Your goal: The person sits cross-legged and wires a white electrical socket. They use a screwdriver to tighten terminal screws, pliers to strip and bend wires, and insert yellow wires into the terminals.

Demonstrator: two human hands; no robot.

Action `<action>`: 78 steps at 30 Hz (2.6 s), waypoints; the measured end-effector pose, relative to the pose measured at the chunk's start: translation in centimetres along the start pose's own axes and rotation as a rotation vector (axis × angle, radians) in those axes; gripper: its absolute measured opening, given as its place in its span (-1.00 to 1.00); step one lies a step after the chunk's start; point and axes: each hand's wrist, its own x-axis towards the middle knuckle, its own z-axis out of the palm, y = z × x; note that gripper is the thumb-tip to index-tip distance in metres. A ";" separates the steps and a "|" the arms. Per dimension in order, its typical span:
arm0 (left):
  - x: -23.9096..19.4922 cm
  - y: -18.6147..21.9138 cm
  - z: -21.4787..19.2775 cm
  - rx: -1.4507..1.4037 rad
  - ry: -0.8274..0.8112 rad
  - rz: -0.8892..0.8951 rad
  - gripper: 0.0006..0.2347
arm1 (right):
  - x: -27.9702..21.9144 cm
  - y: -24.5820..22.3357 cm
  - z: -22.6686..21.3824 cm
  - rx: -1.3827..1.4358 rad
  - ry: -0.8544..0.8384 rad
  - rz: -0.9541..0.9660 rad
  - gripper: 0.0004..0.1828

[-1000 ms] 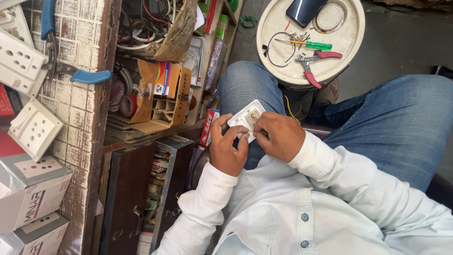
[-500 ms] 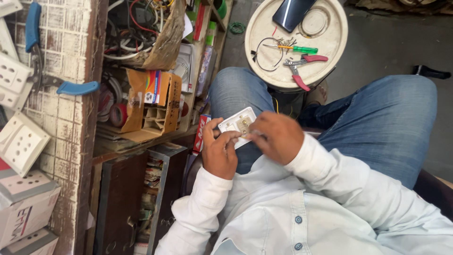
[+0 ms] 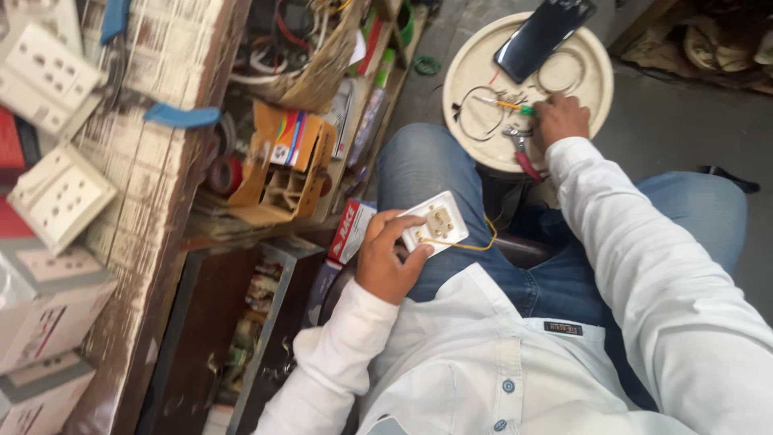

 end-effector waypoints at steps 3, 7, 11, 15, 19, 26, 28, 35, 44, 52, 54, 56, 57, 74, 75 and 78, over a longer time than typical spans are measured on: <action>0.2 0.2 0.6 -0.105 0.055 -0.039 -0.67 | 0.1 0.2 0.3 0.080 -0.004 0.013 -0.81; 1.6 0.3 0.6 0.027 0.150 0.068 -0.70 | -0.3 -0.7 -4.3 0.358 0.068 0.035 -0.76; 4.3 -0.3 0.2 0.084 0.183 0.169 -0.75 | -2.2 -3.9 -15.6 0.698 0.067 0.035 -0.71; 6.0 -0.4 0.6 0.043 0.106 0.083 -0.77 | -6.1 -8.4 -27.4 0.606 -0.156 -0.216 -0.75; 6.1 -0.5 0.7 0.031 0.107 0.115 -0.77 | -7.9 -13.7 -32.7 0.341 -0.048 -0.544 -0.74; 6.1 -1.0 1.2 0.024 0.116 0.099 -0.80 | -8.9 -16.7 -34.0 0.188 0.012 -0.683 -0.72; 6.1 -0.9 1.2 0.034 0.114 0.094 -0.83 | -8.8 -16.7 -33.8 0.170 0.005 -0.712 -0.69; 6.1 -0.9 1.1 0.038 0.102 0.074 -0.86 | -8.4 -17.2 -34.0 0.051 0.005 -0.856 -0.62; 6.1 -1.3 1.5 0.042 0.118 0.086 -0.87 | -7.5 -18.1 -35.0 -0.055 -0.043 -1.102 -0.66; 6.3 -1.7 1.9 0.041 0.114 0.047 -0.88 | -6.9 -18.2 -34.7 -0.236 -0.212 -1.076 -0.67; 6.3 -1.7 2.0 0.053 0.133 0.069 -0.89 | -7.2 -18.3 -34.4 -0.483 -0.357 -0.949 -0.65; 6.1 -1.6 2.0 0.043 0.127 0.080 -0.88 | -7.5 -18.6 -34.2 -0.321 -0.338 -0.828 -0.64; 6.0 -1.5 1.9 0.039 0.124 0.086 -0.87 | -7.5 -18.8 -34.1 -0.240 -0.326 -0.767 -0.64; 4.8 -1.3 2.4 0.113 0.220 0.114 -0.81 | -5.8 -18.0 -31.7 -0.034 -0.590 -0.366 -0.66; 4.5 -1.3 2.2 0.079 0.232 0.085 -0.80 | -5.0 -16.4 -30.9 0.048 -0.587 -0.398 -0.67; 2.8 -1.1 1.6 0.036 0.191 -0.013 -0.73 | -3.4 -10.2 -26.7 0.393 -0.565 -0.047 -0.69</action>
